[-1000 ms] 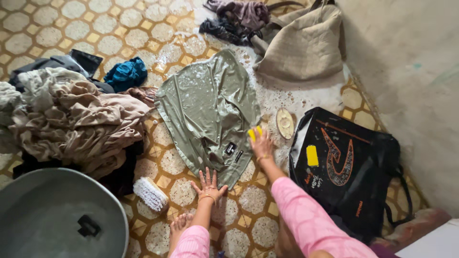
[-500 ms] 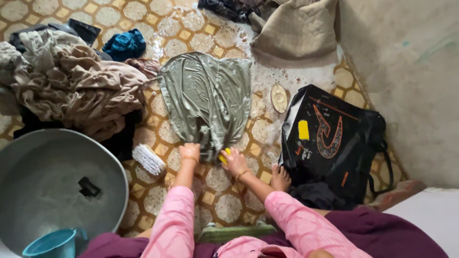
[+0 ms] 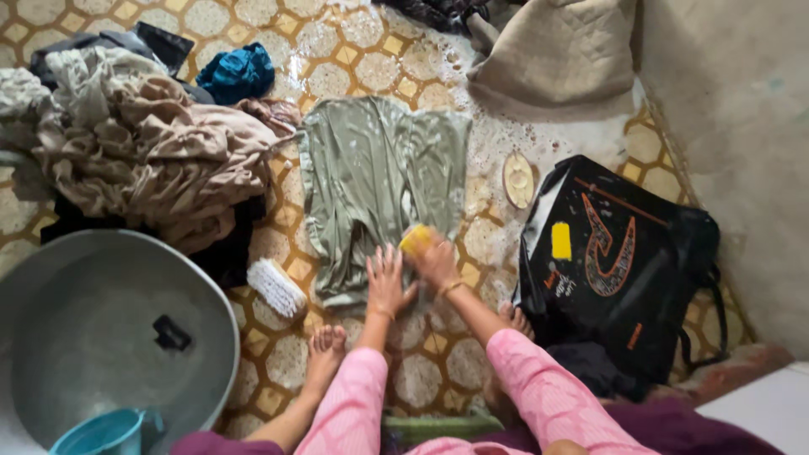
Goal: The person sits on a tiled floor and hand-washes clothes using a metal basin, a blue cup, a yellow bar of soap, and a white brush. They pour water onto a beige cloth, scrub it with the soap and brush, and then move on to a green shirt, repeating the process.
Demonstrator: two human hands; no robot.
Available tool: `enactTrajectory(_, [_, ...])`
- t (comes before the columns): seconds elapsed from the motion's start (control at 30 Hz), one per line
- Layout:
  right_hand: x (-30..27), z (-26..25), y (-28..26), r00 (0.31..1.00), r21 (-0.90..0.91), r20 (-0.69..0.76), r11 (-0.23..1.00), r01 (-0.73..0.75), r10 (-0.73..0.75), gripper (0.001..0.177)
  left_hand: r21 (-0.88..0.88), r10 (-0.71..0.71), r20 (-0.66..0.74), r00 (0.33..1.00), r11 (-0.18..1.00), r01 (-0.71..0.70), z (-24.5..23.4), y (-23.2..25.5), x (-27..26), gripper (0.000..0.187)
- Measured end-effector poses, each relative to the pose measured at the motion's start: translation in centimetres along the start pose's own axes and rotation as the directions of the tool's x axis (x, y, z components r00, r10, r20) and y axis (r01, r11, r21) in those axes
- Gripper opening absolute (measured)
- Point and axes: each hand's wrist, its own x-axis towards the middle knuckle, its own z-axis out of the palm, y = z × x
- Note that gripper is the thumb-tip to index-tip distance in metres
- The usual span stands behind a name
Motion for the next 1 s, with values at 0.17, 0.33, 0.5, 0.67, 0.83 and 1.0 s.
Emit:
enactTrajectory(0.17, [1.8, -0.3, 2.2, 0.834, 0.121, 0.168, 0.851, 0.511, -0.525, 0.039, -0.047, 0.219, 0.177, 0.96, 0.976, -0.214, 2.0, -1.4, -3.6, 0.08])
enactTrajectory(0.33, [11.8, -1.6, 17.8, 0.976, -0.304, -0.138, 0.931, -0.204, 0.168, 0.038, -0.124, 0.26, 0.018, 0.965, 0.959, -0.256, 1.8, -1.8, -3.2, 0.083])
enactTrajectory(0.5, [10.2, 0.2, 12.0, 0.987, -0.113, -0.04, 0.982, 0.15, -0.155, 0.023, -0.161, 0.325, -0.057, 0.944, 0.93, -0.33, 0.3, -2.0, -3.0, 0.08])
enactTrajectory(0.67, [4.5, -0.9, 5.4, 0.79, -0.003, 0.174, 0.802, 0.597, -0.587, 0.022, -0.22, 0.531, 0.17, 0.83, 0.842, -0.493, 1.6, -2.5, -3.7, 0.051])
enactTrajectory(0.83, [14.3, -0.9, 18.9, 0.812, -0.347, 0.118, 0.79, -0.505, 0.571, 0.029, -0.204, 0.484, -0.011, 0.875, 0.855, -0.476, 2.1, -2.5, -4.0, 0.043])
enactTrajectory(1.0, [13.2, 2.6, 12.7, 0.976, -0.176, 0.174, 0.979, -0.099, 0.13, 0.02, -0.211, 0.484, 0.006, 0.875, 0.856, -0.472, 0.9, -2.7, -3.9, 0.045])
